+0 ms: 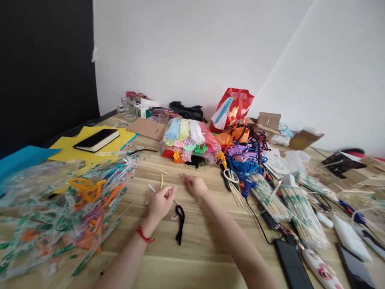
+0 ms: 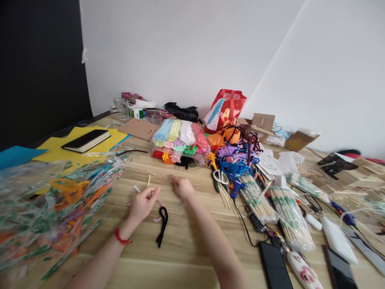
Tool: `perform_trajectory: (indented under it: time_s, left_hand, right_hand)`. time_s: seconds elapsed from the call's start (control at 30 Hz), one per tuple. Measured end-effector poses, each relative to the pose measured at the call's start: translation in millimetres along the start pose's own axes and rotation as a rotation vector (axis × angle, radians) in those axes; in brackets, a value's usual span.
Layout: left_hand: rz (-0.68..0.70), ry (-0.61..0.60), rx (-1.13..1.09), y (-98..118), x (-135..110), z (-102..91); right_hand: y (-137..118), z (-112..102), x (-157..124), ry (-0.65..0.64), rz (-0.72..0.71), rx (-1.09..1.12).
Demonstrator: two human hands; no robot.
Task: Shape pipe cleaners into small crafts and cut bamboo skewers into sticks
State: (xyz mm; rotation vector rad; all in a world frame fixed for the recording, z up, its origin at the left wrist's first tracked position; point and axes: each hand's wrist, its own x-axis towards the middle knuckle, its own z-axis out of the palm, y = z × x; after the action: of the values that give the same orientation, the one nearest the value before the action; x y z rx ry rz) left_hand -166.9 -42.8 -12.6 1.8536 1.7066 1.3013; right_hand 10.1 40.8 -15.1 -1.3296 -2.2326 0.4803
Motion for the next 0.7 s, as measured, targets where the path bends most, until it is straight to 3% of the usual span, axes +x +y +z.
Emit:
perform_trajectory:
  time_s: [0.17, 0.27, 0.4, 0.57, 0.7]
  left_hand:
    - [-0.024, 0.042, -0.02, -2.7, 2.3, -2.6]
    - [-0.026, 0.038, -0.027, -1.3, 1.7, -2.7]
    - [-0.012, 0.014, -0.015, 0.0, 0.9, -3.1]
    - [-0.032, 0.035, -0.008, -1.7, 1.9, -3.9]
    - [-0.021, 0.02, -0.023, -1.2, 1.9, -2.1]
  right_hand:
    - [-20.2, -2.9, -35.1, -0.213, -0.219, 0.111]
    - [-11.2, -15.8, -32.1, -0.131, -0.139, 0.197]
    - [-1.2, -19.2, -7.5, -0.001, -0.012, 0.217]
    - [-8.9, -9.7, -23.5, -0.141, -0.101, 0.186]
    - [-4.8, -18.8, -45.7, -0.191, -0.169, 0.257]
